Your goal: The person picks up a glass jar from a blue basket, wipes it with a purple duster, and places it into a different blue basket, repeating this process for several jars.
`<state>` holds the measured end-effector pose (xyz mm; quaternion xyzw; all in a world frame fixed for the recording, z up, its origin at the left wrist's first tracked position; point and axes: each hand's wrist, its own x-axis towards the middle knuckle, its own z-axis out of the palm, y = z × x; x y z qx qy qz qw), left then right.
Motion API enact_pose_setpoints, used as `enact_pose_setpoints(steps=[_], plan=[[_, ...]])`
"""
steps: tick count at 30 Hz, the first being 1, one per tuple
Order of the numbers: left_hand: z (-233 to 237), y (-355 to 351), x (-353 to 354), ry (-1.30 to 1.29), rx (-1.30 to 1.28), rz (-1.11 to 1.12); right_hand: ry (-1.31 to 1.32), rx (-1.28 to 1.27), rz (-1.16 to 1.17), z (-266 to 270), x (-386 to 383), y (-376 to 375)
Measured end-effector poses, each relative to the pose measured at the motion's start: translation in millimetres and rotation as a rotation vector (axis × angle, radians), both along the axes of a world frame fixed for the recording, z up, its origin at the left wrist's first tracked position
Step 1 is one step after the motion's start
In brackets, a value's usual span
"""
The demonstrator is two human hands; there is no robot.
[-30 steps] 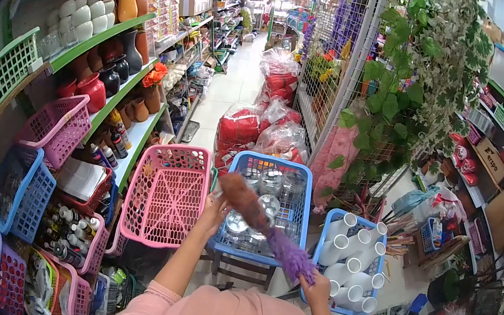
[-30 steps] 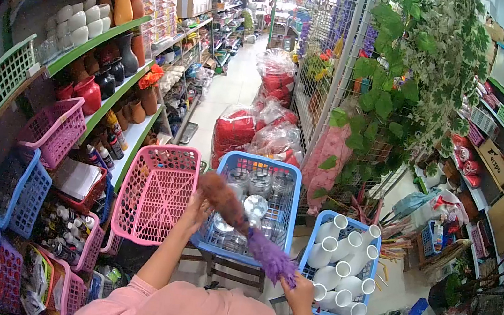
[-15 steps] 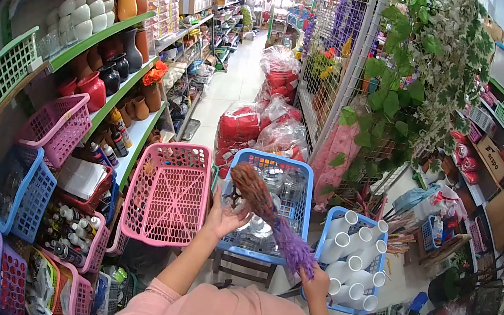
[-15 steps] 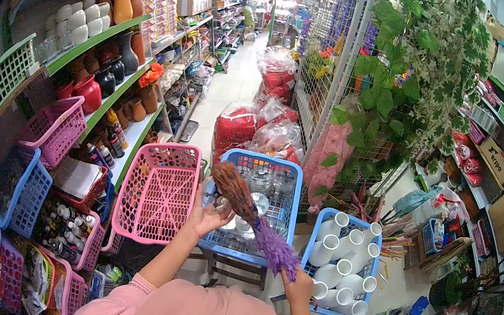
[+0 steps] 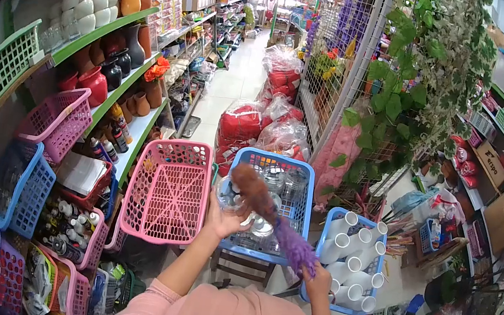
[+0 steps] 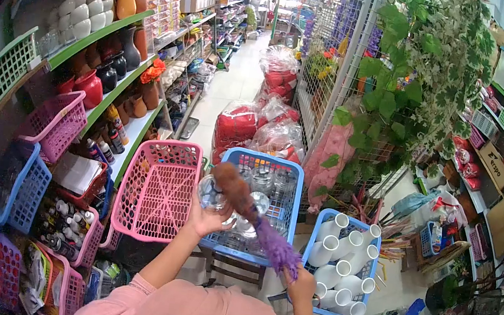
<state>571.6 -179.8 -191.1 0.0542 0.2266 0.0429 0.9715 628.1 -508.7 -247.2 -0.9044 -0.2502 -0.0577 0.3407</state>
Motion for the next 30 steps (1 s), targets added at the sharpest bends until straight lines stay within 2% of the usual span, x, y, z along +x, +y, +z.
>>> enact_pose_setpoints(steps=[1, 2, 3, 4, 5, 7, 9, 10, 12, 13, 14, 16, 18, 19, 20, 21, 22, 24, 25, 26, 28, 30], plan=[[-12, 3, 0, -0.104, 0.000, -0.058, -0.001, -0.003, 0.005, -2, 1, -1], [-36, 10, 5, -0.103, -0.001, -0.054, -0.024, 0.012, 0.082, -4, 2, -2], [-64, 17, 15, -0.215, -0.088, 0.011, -0.047, 0.029, 0.157, -5, 2, -3], [-69, 17, 18, -0.326, -0.175, 0.074, -0.046, 0.029, 0.155, 0, 0, -2], [-73, 18, 19, -0.317, -0.173, 0.061, -0.034, 0.021, 0.137, 7, -2, 1], [-46, 12, 10, -0.239, -0.115, 0.021, -0.027, 0.016, 0.120, 11, -1, 5], [-24, 4, 2, -0.074, 0.000, -0.055, -0.012, 0.014, -0.014, 6, 4, 8], [-25, 3, 1, -0.075, 0.002, -0.057, -0.013, 0.016, -0.016, 5, 4, 7], [-33, 2, 2, -0.249, 0.041, -0.034, -0.019, 0.093, 0.173, 6, 4, 7], [-36, 7, 14, -0.229, -0.333, 0.102, -0.021, 0.095, 0.170, 5, 5, 7], [-41, 10, 14, -0.232, -0.331, 0.100, -0.011, 0.059, 0.144, 4, 6, 8], [-23, 6, 5, 0.041, 0.019, -0.053, -0.005, 0.024, 0.122, 3, 7, 13], [-26, 5, 2, 0.006, 0.012, -0.029, 0.010, 0.038, 0.045, 1, 6, 19], [-37, 7, 1, -0.102, 0.081, -0.014, 0.012, 0.039, 0.045, -1, 6, 19], [-49, 9, 1, -0.209, 0.149, -0.002, -0.037, 0.039, 0.169, -5, 6, 19], [-76, 19, 14, -0.195, 0.002, 0.087, -0.088, 0.039, 0.293, -7, 5, 18], [-69, 19, 8, -0.195, 0.004, 0.085, -0.089, 0.041, 0.291, -7, 5, 20], [-36, 14, -8, -0.128, -0.013, -0.048, -0.015, 0.056, 0.137, -3, 8, 29], [-25, 14, -8, 0.027, 0.002, -0.029, -0.016, 0.058, 0.135, -1, 9, 33], [-31, 15, -7, -0.056, -0.066, -0.055, -0.008, 0.044, 0.107, 1, 11, 37], [-32, 15, -7, 0.003, -0.029, -0.029, -0.001, 0.037, 0.072, 0, 15, 41], [-45, 16, -4, -0.115, 0.087, 0.005, -0.072, -0.019, 0.275, -5, 18, 41]])
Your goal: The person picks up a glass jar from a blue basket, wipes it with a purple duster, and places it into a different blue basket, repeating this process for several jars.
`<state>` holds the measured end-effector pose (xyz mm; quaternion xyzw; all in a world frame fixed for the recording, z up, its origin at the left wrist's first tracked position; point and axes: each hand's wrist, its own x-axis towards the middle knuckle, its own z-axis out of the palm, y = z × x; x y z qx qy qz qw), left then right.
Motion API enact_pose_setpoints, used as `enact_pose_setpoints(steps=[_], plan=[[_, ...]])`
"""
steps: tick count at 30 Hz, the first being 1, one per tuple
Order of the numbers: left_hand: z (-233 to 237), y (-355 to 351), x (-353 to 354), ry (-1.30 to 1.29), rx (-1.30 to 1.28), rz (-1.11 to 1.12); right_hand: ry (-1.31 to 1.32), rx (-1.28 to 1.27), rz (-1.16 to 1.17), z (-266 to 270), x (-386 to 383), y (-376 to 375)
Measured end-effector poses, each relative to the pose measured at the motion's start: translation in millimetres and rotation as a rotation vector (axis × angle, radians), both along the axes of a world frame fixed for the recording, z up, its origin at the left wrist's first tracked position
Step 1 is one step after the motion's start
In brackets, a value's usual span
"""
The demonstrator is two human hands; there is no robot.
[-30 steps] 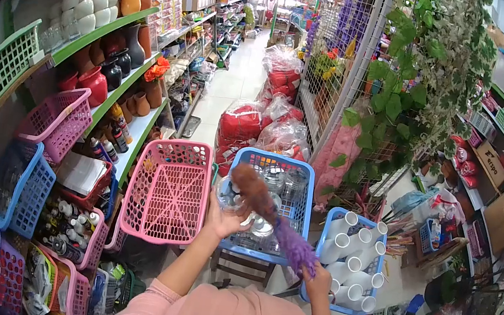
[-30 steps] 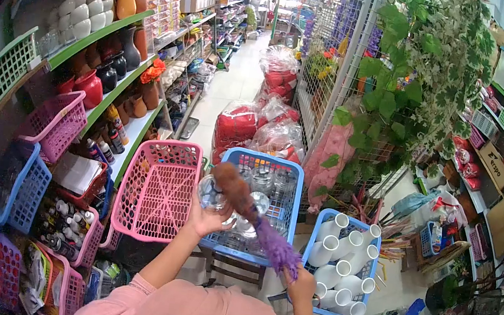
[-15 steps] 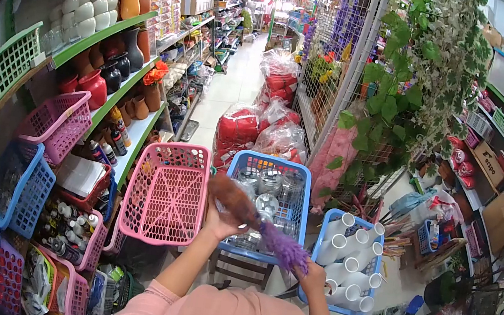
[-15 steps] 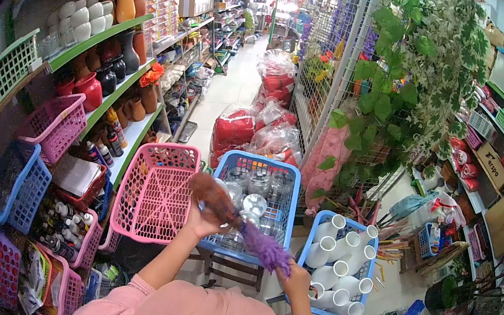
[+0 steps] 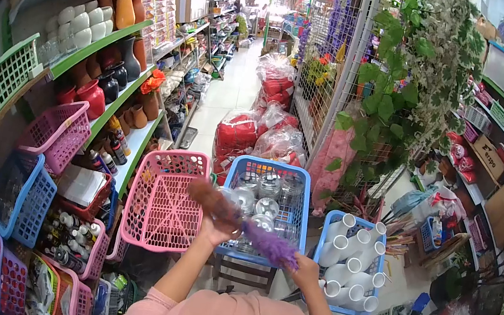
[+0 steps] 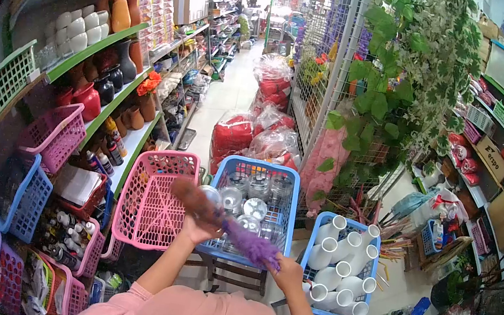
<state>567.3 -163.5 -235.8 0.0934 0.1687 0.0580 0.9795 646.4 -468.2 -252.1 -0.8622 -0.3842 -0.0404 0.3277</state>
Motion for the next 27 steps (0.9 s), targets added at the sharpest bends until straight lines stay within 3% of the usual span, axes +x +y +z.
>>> enact_pose_setpoints(steps=[1, 4, 7, 12, 15, 19, 23, 24, 27], plan=[[-7, 5, 9, -0.025, -0.180, 0.017, -0.004, 0.004, -0.003, 0, 1, 1], [9, 2, -5, 0.156, -0.161, -0.039, 0.003, -0.007, -0.058, 4, 8, 9], [14, -3, -16, 0.069, -0.124, -0.024, 0.072, 0.060, -0.281, -1, 24, 23], [13, 15, -40, 0.066, -0.080, 0.065, -0.162, 0.085, -0.195, -9, 43, 50], [8, 27, -60, 0.039, -0.055, 0.143, -0.173, -0.207, -0.177, 9, 39, 68], [5, 33, -82, 0.058, 0.046, 0.253, -0.178, -0.027, -0.245, 26, 30, 88], [-5, 34, -97, 0.060, 0.073, 0.275, -0.197, 0.113, -0.002, 46, 27, 121], [8, 26, -103, 0.120, 0.203, 0.307, -0.189, 0.106, 0.035, 54, 24, 133], [0, 33, -127, 0.211, 0.646, 0.217, -0.009, 0.303, 0.493, 81, 6, 171]])
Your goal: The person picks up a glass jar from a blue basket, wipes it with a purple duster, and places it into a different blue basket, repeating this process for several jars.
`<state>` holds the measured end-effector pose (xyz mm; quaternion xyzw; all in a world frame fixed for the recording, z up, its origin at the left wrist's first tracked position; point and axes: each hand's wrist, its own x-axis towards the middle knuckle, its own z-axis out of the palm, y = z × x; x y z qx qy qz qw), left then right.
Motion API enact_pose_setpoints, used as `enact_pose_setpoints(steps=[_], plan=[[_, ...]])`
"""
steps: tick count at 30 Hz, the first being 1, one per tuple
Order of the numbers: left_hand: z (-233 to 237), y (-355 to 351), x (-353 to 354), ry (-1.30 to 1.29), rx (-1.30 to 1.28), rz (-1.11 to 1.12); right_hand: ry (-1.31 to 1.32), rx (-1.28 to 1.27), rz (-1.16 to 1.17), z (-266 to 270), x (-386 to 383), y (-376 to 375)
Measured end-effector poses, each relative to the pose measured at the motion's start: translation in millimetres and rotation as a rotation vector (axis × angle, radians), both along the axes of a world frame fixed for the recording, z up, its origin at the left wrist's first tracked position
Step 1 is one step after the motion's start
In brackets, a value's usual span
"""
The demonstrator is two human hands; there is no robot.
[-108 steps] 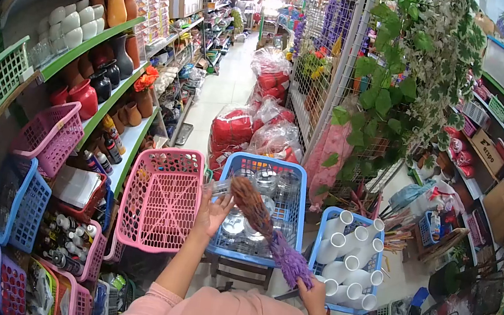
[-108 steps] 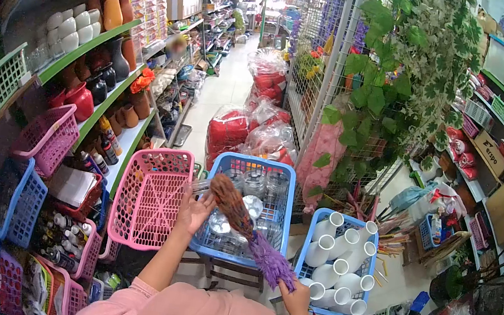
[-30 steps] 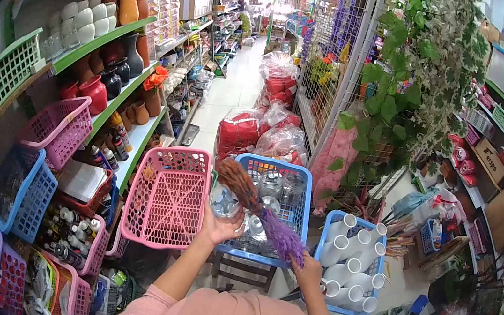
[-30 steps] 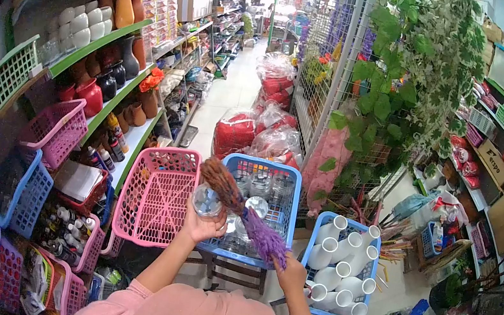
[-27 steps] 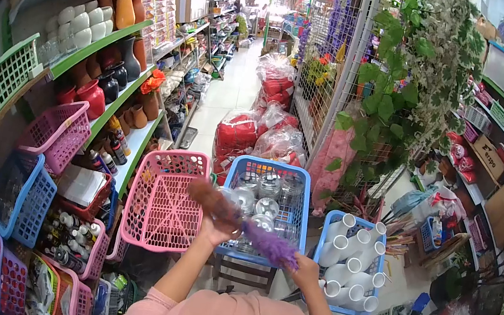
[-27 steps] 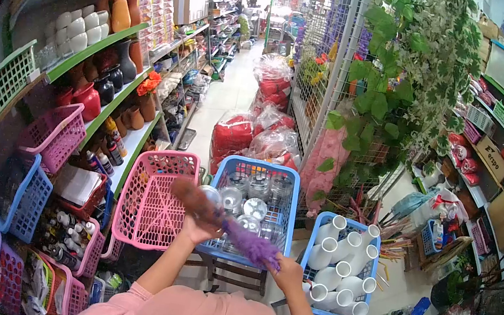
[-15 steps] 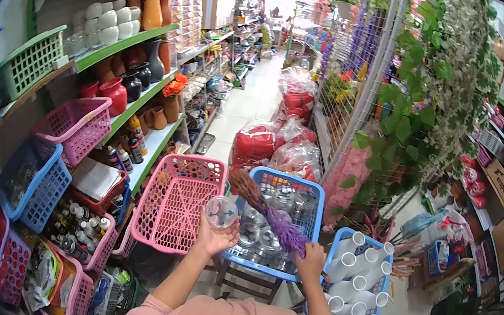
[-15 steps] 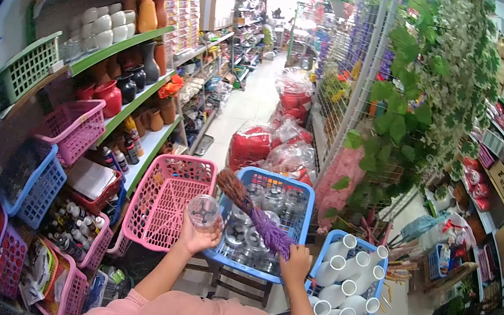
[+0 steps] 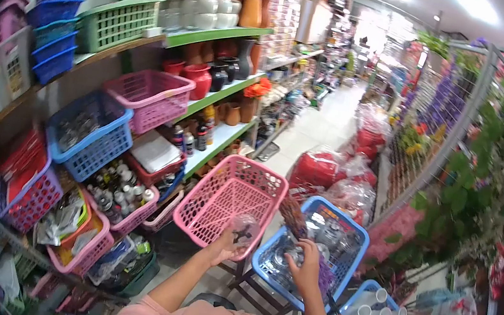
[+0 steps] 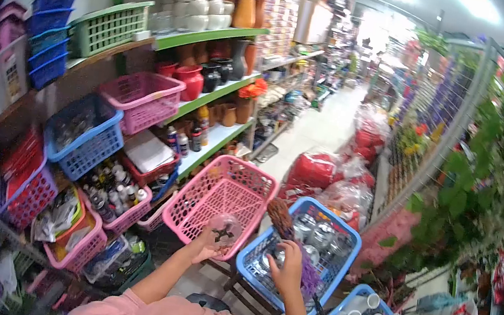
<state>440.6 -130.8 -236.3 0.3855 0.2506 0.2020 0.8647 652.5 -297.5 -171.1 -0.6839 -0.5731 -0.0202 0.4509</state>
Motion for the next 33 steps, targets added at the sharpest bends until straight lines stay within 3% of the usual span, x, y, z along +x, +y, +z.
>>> enact_pose_setpoints(steps=[3, 5, 8, 12, 13, 19, 25, 27, 29, 33], plan=[[12, 3, -30, 0.005, 0.209, -0.022, 0.130, -0.069, 0.317, 30, -32, 36], [16, 7, -48, -0.002, 0.206, 0.026, 0.143, -0.175, 0.444, 36, -51, 60], [14, 20, -77, 0.192, 0.345, 0.158, 0.094, -0.145, 0.713, 40, -81, 105], [40, 38, -127, 0.240, 0.396, 0.322, -0.046, -0.103, 0.789, 62, -125, 153], [47, 43, -140, 0.148, 0.392, 0.354, -0.052, -0.098, 0.814, 70, -138, 166], [96, 85, -215, 0.075, 0.731, 0.484, -0.070, 0.009, 1.052, 112, -214, 239], [182, 108, -301, 0.279, 1.114, 0.705, 0.025, 0.197, 0.976, 162, -282, 302], [217, 104, -321, 0.545, 1.299, 0.851, 0.210, 0.231, 0.953, 174, -305, 319], [240, 114, -342, 0.807, 1.581, 0.992, 0.172, 0.271, 0.867, 189, -323, 341], [257, 156, -372, 1.032, 1.751, 1.110, 0.193, 0.212, 0.854, 197, -359, 394]])
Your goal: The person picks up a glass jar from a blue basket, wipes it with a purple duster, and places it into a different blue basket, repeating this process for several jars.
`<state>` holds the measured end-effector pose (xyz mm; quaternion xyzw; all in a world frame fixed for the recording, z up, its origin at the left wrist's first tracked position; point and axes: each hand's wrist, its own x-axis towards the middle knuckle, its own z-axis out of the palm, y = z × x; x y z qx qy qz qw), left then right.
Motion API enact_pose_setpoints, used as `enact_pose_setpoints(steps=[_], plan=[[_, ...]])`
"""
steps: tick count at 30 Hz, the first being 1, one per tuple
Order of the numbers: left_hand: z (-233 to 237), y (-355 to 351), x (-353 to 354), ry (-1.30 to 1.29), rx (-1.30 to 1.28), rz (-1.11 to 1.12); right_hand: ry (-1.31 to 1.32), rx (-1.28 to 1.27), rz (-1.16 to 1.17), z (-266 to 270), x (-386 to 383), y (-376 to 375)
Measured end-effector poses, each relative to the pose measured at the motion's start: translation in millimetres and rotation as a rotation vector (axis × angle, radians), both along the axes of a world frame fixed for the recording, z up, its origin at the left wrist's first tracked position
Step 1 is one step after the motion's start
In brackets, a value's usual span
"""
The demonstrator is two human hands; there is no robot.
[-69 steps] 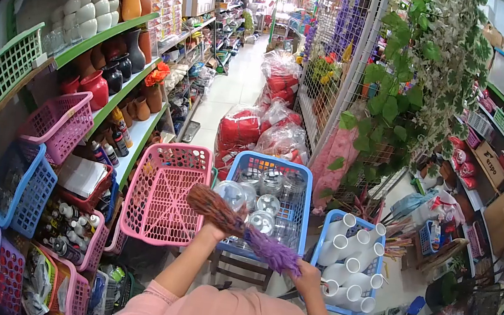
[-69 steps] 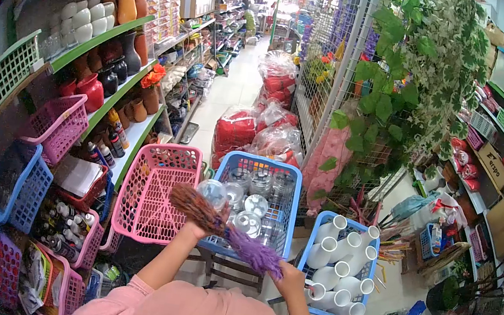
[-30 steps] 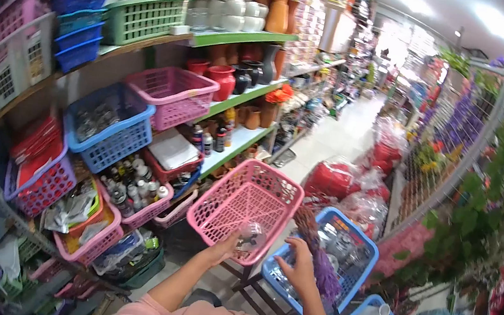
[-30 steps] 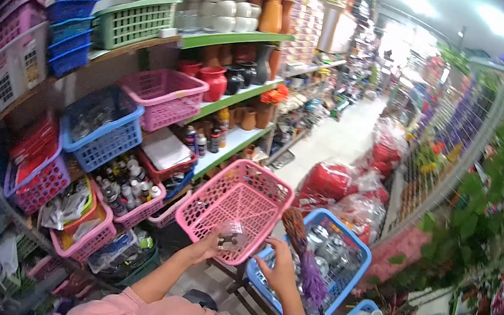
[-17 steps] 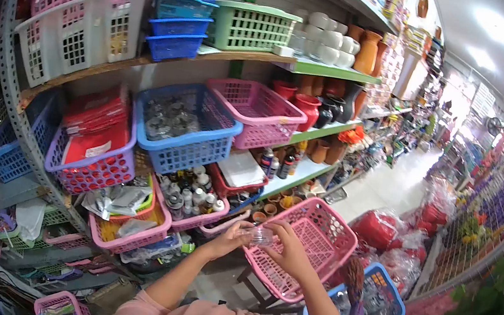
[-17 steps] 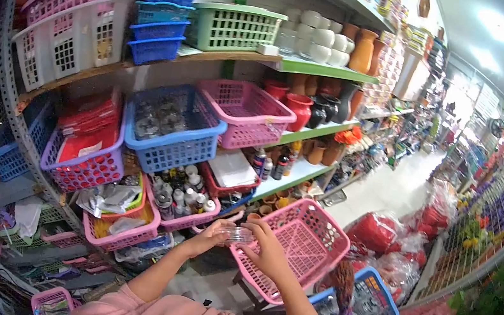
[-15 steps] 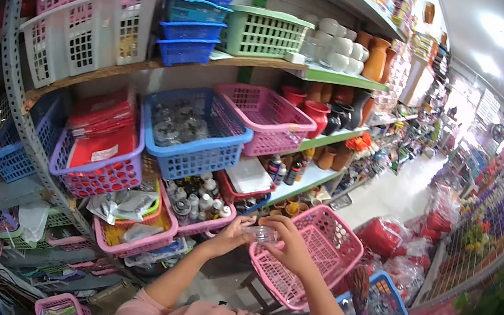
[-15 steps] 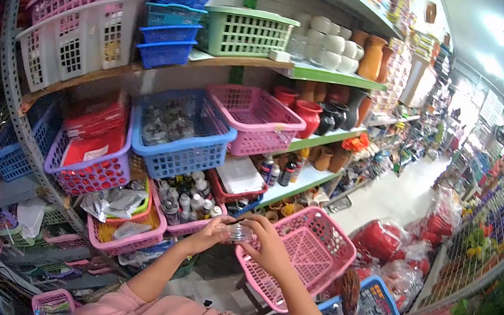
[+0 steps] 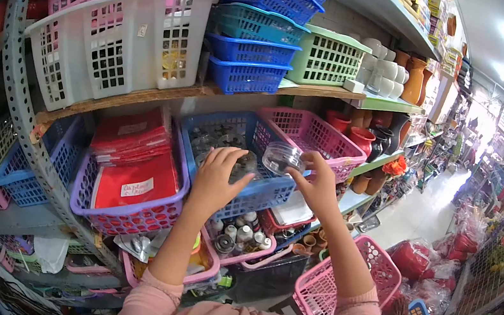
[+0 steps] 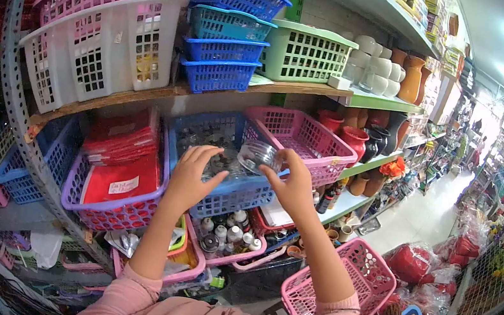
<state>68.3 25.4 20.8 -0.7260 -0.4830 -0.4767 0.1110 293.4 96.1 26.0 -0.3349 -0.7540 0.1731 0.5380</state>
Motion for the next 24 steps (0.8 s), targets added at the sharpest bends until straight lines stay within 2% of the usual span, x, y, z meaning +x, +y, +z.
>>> enact_pose_setpoints(steps=[2, 3, 4, 6, 7, 11, 12, 14, 15, 16, 18, 19, 21, 24], plan=[[-7, 26, -11, 0.096, 0.043, 0.132, -0.136, 0.117, -0.094, -1, -17, 24], [-11, 32, -12, 0.052, 0.024, 0.114, -0.182, 0.174, -0.136, -2, -25, 32], [-17, 33, -14, 0.014, -0.093, 0.106, -0.180, 0.178, -0.137, -7, -31, 42], [-22, 35, -16, 0.020, -0.299, 0.141, -0.268, 0.045, -0.209, -18, -42, 57], [-22, 35, -16, 0.064, -0.272, 0.156, -0.342, -0.037, -0.260, -19, -46, 61], [-26, 37, -16, 0.045, -0.347, 0.146, -0.515, -0.066, -0.394, -23, -56, 95], [-26, 38, -16, 0.046, -0.338, 0.143, -0.512, -0.060, -0.399, -18, -60, 102], [-25, 36, -16, 0.024, -0.376, 0.130, -0.677, -0.118, -0.392, -16, -69, 120], [-23, 36, -16, 0.013, -0.386, 0.134, -0.795, -0.060, -0.379, -21, -75, 140], [-22, 36, -16, 0.014, -0.383, 0.138, -0.792, -0.056, -0.377, -20, -82, 149], [-23, 35, -19, -0.047, -0.403, 0.089, -0.973, -0.226, -0.385, -21, -102, 166], [-26, 37, -19, -0.056, -0.364, 0.079, -0.975, -0.225, -0.371, -22, -111, 178], [-24, 35, -20, -0.061, -0.374, 0.083, -1.164, -0.426, -0.196, -19, -126, 204], [-23, 33, -20, -0.082, -0.378, 0.090, -1.020, -0.255, -0.221, -45, -133, 254]])
